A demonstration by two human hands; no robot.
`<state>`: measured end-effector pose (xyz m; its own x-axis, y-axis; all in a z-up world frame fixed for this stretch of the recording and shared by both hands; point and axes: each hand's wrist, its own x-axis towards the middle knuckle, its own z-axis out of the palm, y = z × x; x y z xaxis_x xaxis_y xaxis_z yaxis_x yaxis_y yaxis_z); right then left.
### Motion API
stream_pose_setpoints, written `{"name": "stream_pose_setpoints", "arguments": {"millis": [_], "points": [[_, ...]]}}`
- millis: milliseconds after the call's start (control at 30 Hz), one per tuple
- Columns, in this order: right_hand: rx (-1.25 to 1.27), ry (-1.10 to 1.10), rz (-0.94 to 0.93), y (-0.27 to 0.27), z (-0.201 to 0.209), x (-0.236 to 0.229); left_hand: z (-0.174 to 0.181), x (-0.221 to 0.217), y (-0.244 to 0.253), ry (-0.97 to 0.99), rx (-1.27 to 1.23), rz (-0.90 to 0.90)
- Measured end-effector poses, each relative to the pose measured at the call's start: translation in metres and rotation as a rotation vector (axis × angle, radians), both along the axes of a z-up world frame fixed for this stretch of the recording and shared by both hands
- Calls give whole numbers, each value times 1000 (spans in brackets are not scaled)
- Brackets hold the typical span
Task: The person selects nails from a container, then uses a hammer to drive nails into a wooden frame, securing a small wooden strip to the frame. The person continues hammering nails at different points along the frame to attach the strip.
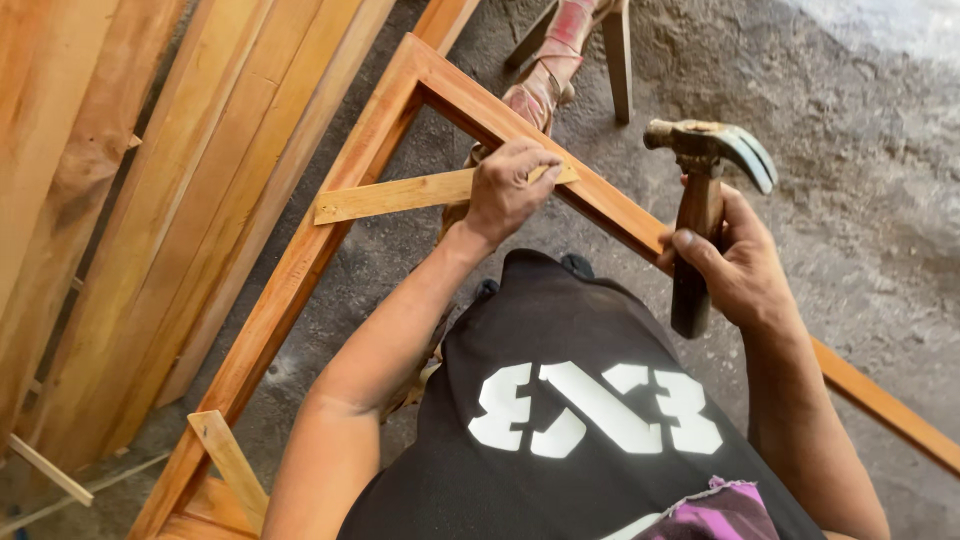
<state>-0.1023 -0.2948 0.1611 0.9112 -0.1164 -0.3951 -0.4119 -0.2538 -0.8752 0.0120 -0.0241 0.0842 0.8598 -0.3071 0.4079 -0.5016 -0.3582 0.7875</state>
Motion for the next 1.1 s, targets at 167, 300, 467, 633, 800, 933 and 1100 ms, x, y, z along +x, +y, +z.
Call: {"name": "stream_pose_setpoints", "arguments": {"millis": [167, 300, 467, 633, 800, 933, 1100], "points": [[-213, 216, -118, 3, -49, -25, 2, 11, -9, 10, 14, -37], [-124, 11, -106, 4, -75, -38, -8, 8, -10, 6, 116, 14], [-191, 50, -49, 7, -68, -27, -9, 11, -14, -8, 161, 28], [-436, -345, 84, 20, -57, -14, -13, 8, -15, -100, 177, 35], [-414, -526, 208, 30, -54, -10, -12, 8, -13, -159, 225, 6], [-440, -603, 261, 34, -61, -3, -9, 10, -14, -184, 233, 14], [-515, -568, 345, 37, -75, 4, -10, 8, -14, -177, 236, 21]]}}
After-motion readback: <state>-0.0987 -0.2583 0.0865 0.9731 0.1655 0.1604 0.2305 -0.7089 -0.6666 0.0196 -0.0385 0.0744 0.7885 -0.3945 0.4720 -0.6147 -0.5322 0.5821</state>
